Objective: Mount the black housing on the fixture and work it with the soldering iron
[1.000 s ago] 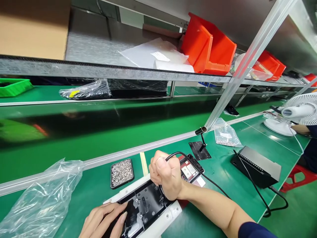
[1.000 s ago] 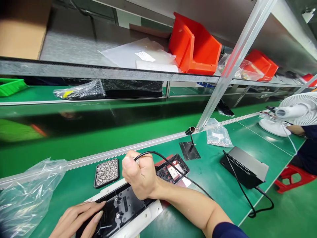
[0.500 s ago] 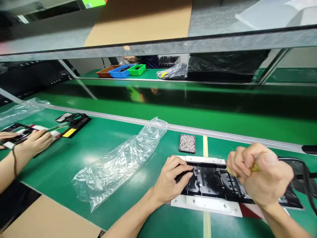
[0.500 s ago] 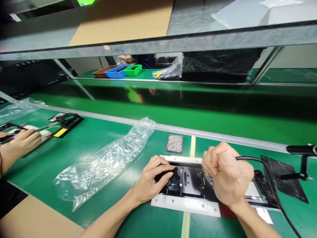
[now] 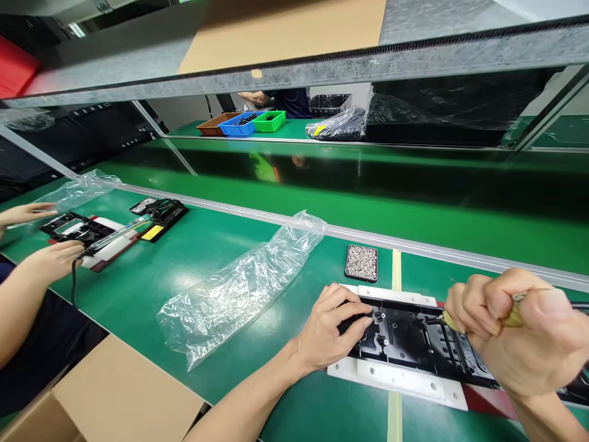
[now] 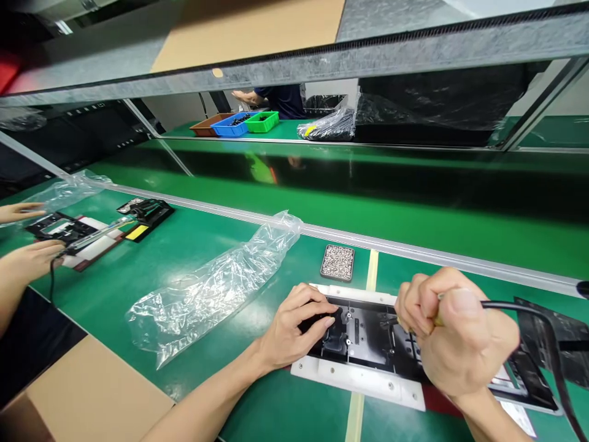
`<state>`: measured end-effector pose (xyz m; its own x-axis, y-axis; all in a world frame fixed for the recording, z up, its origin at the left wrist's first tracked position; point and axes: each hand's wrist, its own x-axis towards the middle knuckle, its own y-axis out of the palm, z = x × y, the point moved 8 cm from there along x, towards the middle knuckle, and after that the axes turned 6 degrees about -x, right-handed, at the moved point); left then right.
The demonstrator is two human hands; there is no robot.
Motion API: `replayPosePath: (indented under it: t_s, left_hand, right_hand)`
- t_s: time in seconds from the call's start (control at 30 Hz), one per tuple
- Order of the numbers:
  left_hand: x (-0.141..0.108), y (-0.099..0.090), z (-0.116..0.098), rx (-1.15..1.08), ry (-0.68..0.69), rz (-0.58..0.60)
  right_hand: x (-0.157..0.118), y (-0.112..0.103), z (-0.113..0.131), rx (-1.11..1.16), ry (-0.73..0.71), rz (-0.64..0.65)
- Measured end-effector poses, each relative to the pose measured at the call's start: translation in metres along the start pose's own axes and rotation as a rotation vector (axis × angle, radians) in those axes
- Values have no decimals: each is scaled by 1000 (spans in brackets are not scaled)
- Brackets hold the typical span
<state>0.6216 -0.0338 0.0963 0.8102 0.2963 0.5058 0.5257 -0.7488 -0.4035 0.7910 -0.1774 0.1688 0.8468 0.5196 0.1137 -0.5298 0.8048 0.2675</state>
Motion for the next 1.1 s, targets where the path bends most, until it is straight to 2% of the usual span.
replayPosePath:
  t_s: [0.77, 1.1]
  left_hand:
    - [0, 1, 0, 2, -4, -10]
    - [0, 1, 0, -5, -9, -31]
  right_hand:
    - [-1, 2, 2, 2, -33, 32]
    - [3, 2, 4, -27, -54, 109]
